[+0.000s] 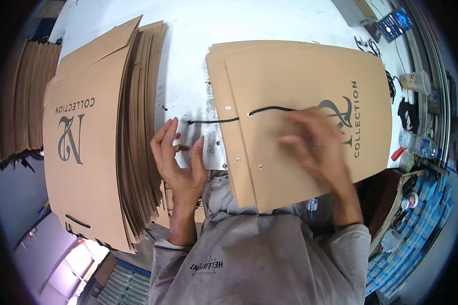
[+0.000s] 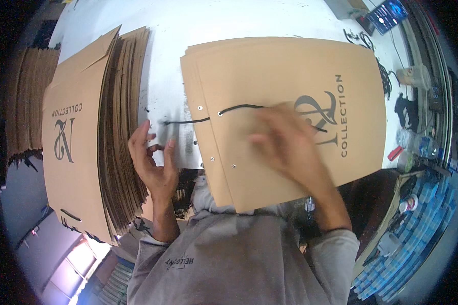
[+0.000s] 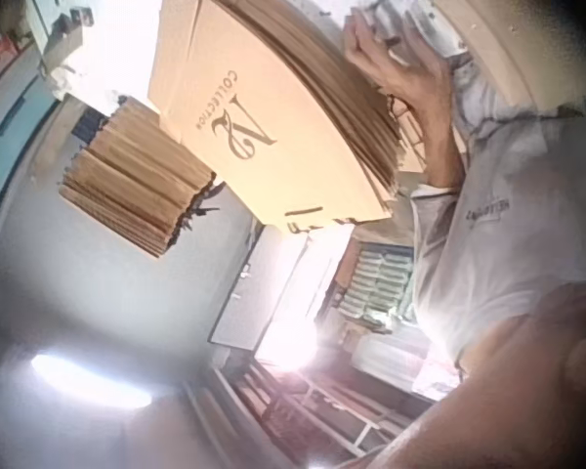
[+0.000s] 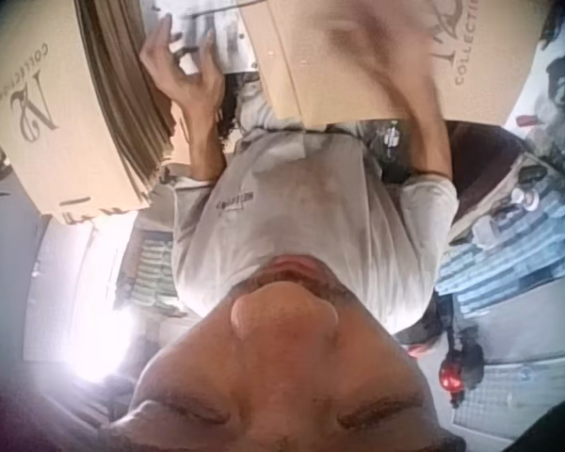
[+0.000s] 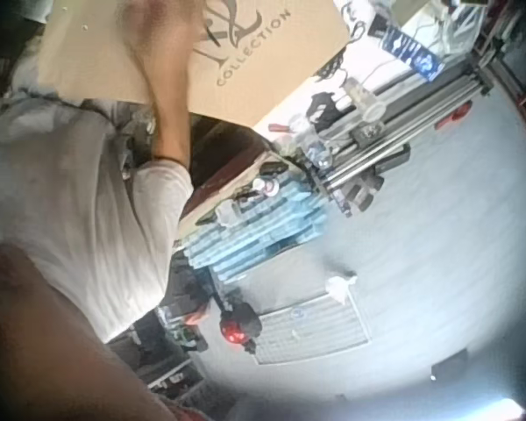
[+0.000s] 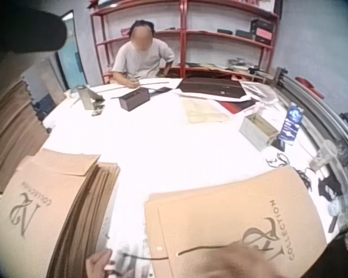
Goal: The person threads black drawstrings through pre-punched holes in flat-packed paper bags, ties knots to secure them, and stacks the finished bags on the table. The process is repeated for multiple bags in a continuous assembly sequence.
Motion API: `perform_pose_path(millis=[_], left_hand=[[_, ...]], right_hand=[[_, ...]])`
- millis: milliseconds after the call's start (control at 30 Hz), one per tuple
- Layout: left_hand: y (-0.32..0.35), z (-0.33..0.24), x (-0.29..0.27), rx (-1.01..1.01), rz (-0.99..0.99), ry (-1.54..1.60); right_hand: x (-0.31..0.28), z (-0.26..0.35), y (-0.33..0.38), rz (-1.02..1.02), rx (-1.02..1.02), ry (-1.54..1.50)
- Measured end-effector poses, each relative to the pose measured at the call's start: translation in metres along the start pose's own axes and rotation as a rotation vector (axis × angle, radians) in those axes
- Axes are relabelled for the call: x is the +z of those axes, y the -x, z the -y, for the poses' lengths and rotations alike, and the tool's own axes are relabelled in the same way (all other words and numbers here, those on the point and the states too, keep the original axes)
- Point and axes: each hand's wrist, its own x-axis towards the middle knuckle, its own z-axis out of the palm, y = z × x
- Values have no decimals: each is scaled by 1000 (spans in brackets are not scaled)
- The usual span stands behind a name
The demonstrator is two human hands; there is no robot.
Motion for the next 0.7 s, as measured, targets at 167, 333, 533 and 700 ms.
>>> perform_pose_path(millis=[167,333,533,700], left_hand=[[24,-30,7,-362,490,160],[34,-29,36,-458,455,418],[25,-27,37,-592,449,577],[26,-11,34,-472,544,678]], right_hand=[[-49,-25,44,30,618,103],[-5,-19,64,-51,402,-516],[39,5,51,-38,236,-765],[51,1,52,-79,44,-484]])
